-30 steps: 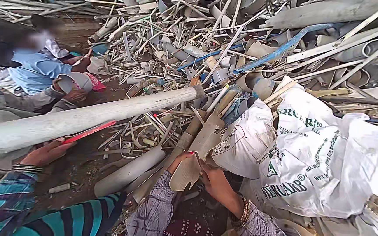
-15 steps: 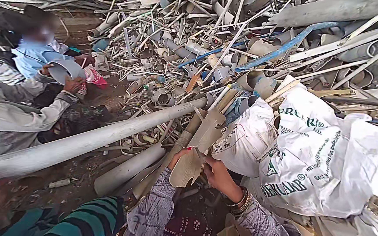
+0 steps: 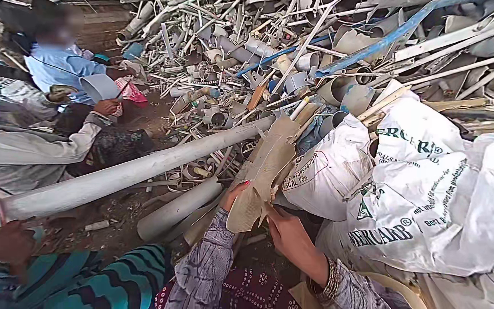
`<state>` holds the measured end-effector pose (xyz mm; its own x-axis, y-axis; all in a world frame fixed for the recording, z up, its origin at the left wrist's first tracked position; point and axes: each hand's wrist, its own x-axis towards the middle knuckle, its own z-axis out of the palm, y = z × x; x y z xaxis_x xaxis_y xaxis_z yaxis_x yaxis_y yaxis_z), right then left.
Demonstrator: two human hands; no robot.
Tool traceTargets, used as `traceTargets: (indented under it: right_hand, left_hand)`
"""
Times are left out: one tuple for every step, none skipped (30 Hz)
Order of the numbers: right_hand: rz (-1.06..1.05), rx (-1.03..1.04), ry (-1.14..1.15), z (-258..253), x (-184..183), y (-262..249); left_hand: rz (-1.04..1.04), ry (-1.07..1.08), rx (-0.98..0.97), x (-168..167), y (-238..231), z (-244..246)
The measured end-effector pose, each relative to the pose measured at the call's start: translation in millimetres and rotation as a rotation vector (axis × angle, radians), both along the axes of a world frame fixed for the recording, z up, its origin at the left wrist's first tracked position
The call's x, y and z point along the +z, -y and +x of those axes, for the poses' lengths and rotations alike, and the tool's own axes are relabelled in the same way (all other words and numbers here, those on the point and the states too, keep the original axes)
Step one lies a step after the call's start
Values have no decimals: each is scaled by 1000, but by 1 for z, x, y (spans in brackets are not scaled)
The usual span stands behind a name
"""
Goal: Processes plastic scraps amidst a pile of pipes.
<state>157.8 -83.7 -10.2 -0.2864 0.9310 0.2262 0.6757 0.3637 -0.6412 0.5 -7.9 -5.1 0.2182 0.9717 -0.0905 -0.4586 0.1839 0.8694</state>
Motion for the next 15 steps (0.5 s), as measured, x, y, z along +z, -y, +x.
traceTargets:
  right_hand:
    - [-99,-54,21,6,6,-16]
    - [-199,-82,36,11,12,-27]
    - [-235,-91,38,12,16,-30]
    - [-186,-86,28,7,17,-23]
    - [-58,-65,25,-3,14,-9]
    - [89,-31,40,-14,7,10]
    - [181,13,66,-24,1,30]
    - [274,37,91,-31,-6,42]
    - [332,36,107,-34,-11,44]
    - [335,17,113,-32,-14,39]
    - [294,-16,114,-28,-13,30]
    - [268,-54,115,-24,-12,19]
    - [258,-80,107,-24,-11,13]
    - [271,-76,98,-26,-11,15]
    - [326,-52,93,-32,-13,24]
  left_hand:
    - [-8,-27,-3,0,2,4]
    - [-15,-33,-18,-1,4,7]
    - [-21,-14,-27,-3,4,9]
    - [-24,4,-33,-3,3,10]
    - [-23,22,-22,-3,0,11]
    - [-20,42,-4,-3,-2,11]
    - [-17,70,19,-5,-5,10]
    - [-11,86,22,-8,-8,8]
    - [-3,99,10,-12,-11,4]
    - [3,111,-21,-16,-12,0]
    - [0,120,-44,-18,-11,0]
    - [-9,81,-8,-13,-6,3]
    - [-20,50,28,-9,-4,6]
    - [-27,39,48,-10,-5,5]
    - [6,51,30,-22,-14,-4]
